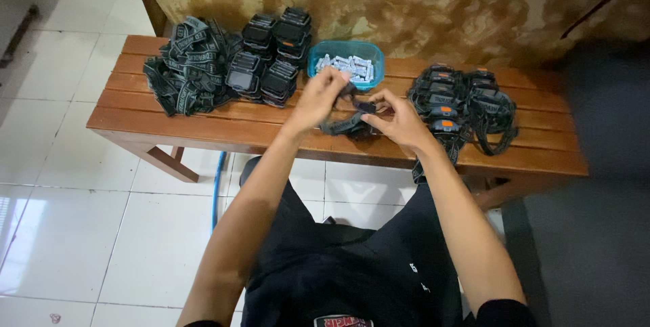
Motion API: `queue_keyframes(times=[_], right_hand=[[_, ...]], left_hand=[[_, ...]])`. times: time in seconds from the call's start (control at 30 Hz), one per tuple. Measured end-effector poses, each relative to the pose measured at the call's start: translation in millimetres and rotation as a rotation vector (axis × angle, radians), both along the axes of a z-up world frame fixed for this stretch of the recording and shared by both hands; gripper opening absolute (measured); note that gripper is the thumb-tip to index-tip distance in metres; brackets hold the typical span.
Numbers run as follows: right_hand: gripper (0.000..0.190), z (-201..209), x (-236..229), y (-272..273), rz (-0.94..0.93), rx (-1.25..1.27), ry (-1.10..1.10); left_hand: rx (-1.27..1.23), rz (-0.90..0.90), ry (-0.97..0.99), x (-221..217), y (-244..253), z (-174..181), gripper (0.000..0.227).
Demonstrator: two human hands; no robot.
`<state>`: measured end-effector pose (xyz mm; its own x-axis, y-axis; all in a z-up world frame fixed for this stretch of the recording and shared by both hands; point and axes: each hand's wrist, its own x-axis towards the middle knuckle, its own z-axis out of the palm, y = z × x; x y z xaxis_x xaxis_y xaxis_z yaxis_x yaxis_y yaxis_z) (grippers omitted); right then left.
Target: The person assembles headlamps by inserting batteries into the headlamp units and attaching the head straps. They handle multiple headlamps and batteries, placing the completed units on the table.
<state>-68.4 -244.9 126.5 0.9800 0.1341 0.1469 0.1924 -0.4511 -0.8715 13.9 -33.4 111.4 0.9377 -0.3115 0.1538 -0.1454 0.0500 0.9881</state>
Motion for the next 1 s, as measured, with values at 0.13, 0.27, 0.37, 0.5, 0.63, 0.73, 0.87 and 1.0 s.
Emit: queue_keyframes(times=[0.13,0.27,0.37,0.5,0.63,0.73,0.87,1.0], right_hand=[[0.045,-17.6,13.0,-16.3,-0.040,0.239,0.087],[0.043,-12.0,21.9,-23.2,-0.006,0.410,0.049],[0.044,-5.9,22.2,-24.9,-0.011,0.515,0.043],[0.048,11.9,9.2,-20.1,0.035,0.570,0.057],[0.048,25.4,-4.1,-15.2,0.053,0.433,0.028],[0.056,4.6,-2.6,-22.6,0.045,0.287,0.023],[0.039,-26.7,10.3,-39.1,-0.063,0.167,0.023],[0.029,-22.3,4.0,-21.0,-0.096,0.108,-0.001]], left_hand=[[0.201,-0.081,0.022,-17.3,-1.8,11.5,0.028],[0.186,-0.309,-0.009,-27.1,-8.0,18.1,0.055],[0.260,-0.321,-0.119,-27.7,-3.7,13.8,0.042],[0.133,-0.272,-0.084,-13.0,-4.9,-7.6,0.020],[-0.050,-0.245,0.033,7.4,-1.7,-3.3,0.026],[-0.070,-0.211,-0.053,7.1,10.7,4.0,0.040],[0.344,-0.131,-0.382,-6.8,25.1,39.4,0.059],[0.297,0.022,-0.453,-20.8,17.3,36.8,0.049]])
